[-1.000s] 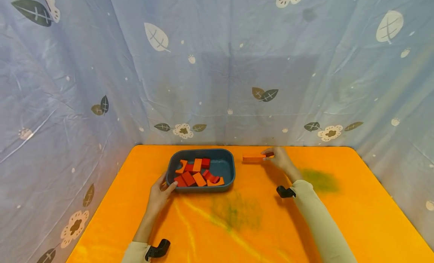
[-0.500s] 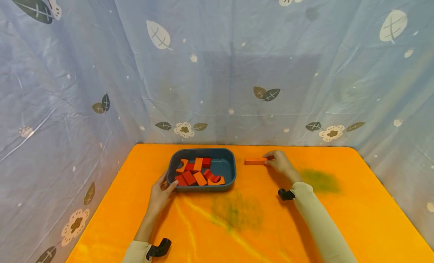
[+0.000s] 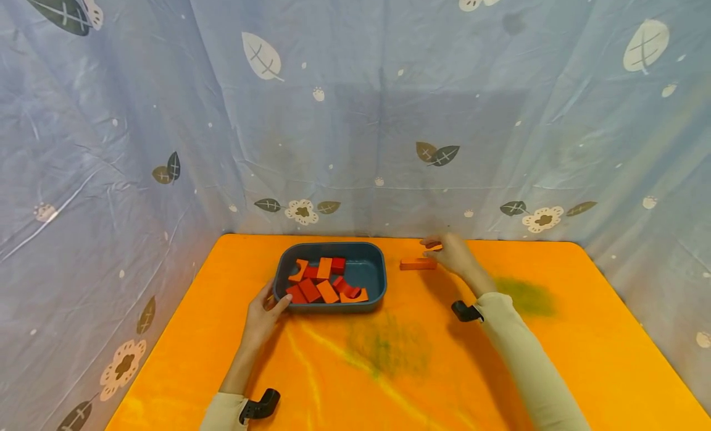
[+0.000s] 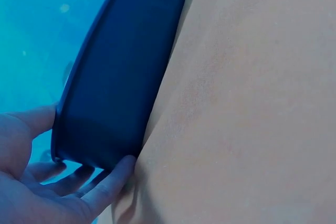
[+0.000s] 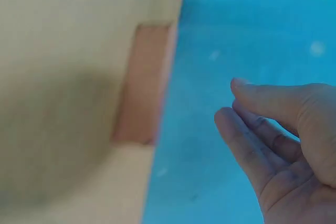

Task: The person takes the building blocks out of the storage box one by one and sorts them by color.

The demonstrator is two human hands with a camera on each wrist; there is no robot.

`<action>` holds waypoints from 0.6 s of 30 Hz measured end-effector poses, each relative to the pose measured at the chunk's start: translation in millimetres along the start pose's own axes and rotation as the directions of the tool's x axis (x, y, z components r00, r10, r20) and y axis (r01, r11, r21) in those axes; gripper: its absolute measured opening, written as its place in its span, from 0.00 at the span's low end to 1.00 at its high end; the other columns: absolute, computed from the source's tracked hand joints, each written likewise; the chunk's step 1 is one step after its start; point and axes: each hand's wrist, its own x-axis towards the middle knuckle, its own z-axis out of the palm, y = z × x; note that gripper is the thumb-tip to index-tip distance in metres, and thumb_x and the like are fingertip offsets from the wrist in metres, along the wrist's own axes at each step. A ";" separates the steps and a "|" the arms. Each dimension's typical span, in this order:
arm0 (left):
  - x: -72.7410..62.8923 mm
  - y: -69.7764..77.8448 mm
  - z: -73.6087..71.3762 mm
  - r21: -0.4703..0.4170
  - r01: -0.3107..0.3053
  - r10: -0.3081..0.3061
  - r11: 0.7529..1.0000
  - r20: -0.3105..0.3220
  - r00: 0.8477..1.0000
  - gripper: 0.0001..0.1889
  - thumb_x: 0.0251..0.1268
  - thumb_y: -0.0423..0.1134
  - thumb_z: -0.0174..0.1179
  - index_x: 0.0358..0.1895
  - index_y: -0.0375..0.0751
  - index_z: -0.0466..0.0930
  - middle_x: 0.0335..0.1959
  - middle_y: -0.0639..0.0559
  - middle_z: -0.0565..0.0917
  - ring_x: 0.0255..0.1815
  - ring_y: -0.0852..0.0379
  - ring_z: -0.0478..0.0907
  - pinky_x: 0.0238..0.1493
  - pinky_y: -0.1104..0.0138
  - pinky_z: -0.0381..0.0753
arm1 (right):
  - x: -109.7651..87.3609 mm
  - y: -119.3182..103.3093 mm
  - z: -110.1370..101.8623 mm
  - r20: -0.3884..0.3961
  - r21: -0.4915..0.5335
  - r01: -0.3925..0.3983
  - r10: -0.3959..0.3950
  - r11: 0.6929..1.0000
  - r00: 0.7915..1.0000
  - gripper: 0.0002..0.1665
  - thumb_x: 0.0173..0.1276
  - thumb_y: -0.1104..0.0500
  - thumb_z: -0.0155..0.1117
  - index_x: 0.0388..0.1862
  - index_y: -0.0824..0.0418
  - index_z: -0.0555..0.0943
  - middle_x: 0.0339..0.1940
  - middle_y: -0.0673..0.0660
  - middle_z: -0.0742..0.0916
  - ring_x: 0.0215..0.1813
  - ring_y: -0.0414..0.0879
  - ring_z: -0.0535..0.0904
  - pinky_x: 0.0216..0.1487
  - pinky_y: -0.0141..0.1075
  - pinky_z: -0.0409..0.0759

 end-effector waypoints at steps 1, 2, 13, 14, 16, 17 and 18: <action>-0.1 -0.1 -0.2 0.000 0.002 -0.002 1.000 0.000 1.000 0.36 0.71 0.35 0.59 0.77 0.34 0.52 0.73 0.35 0.62 0.70 0.37 0.65 0.54 0.57 0.83 | 1.0 -9.0 0.7 0.016 0.007 0.006 -0.006 1.000 1.000 0.16 0.63 0.70 0.67 0.51 0.74 0.83 0.50 0.70 0.85 0.52 0.63 0.81 0.50 0.50 0.85; -0.1 -0.3 -0.4 -0.001 0.003 -0.003 1.000 0.002 1.000 0.36 0.71 0.34 0.59 0.77 0.34 0.52 0.73 0.34 0.62 0.70 0.37 0.65 0.54 0.58 0.83 | 1.9 -18.2 1.9 0.031 0.020 0.013 -0.013 1.000 0.999 0.16 0.64 0.70 0.67 0.51 0.73 0.83 0.50 0.69 0.85 0.52 0.62 0.81 0.50 0.49 0.85; -0.4 -0.3 -1.8 -0.010 -0.001 0.001 1.000 0.007 1.000 0.36 0.71 0.36 0.59 0.77 0.36 0.52 0.72 0.34 0.63 0.69 0.36 0.66 0.54 0.59 0.83 | 7.0 -90.7 35.4 0.258 0.058 0.140 -0.150 0.988 0.954 0.19 0.63 0.63 0.71 0.53 0.67 0.84 0.50 0.60 0.86 0.52 0.56 0.82 0.54 0.46 0.83; -0.7 -0.2 -1.9 -0.008 0.000 0.000 1.000 0.006 1.000 0.36 0.71 0.36 0.59 0.77 0.36 0.52 0.72 0.34 0.63 0.69 0.36 0.66 0.54 0.59 0.83 | 7.0 -94.1 39.8 0.286 0.065 0.138 -0.151 0.988 0.946 0.19 0.63 0.63 0.71 0.53 0.66 0.83 0.51 0.60 0.86 0.52 0.56 0.82 0.56 0.46 0.82; -0.7 -0.3 -1.9 0.007 -0.001 0.001 1.000 -0.001 1.000 0.36 0.71 0.37 0.59 0.77 0.36 0.52 0.72 0.34 0.63 0.69 0.36 0.65 0.54 0.60 0.83 | 7.3 -101.1 49.9 0.331 0.058 0.136 -0.147 0.989 0.932 0.19 0.63 0.63 0.70 0.53 0.67 0.83 0.51 0.61 0.86 0.53 0.57 0.82 0.56 0.45 0.82; -0.8 -0.2 -1.8 0.015 -0.002 0.002 1.000 -0.004 1.000 0.36 0.71 0.38 0.59 0.77 0.36 0.53 0.72 0.34 0.64 0.69 0.36 0.65 0.54 0.61 0.83 | 7.4 -104.6 55.4 0.352 0.044 0.130 -0.138 0.990 0.926 0.20 0.63 0.63 0.71 0.54 0.67 0.82 0.52 0.61 0.86 0.53 0.57 0.82 0.56 0.45 0.82; -0.9 -0.2 -1.5 0.023 -0.004 0.004 1.000 -0.006 1.000 0.36 0.71 0.38 0.59 0.77 0.36 0.53 0.71 0.34 0.64 0.69 0.36 0.65 0.55 0.62 0.83 | 7.4 -107.9 61.3 0.372 0.026 0.128 -0.128 0.991 0.919 0.21 0.62 0.64 0.71 0.54 0.67 0.82 0.53 0.62 0.85 0.53 0.57 0.82 0.55 0.44 0.83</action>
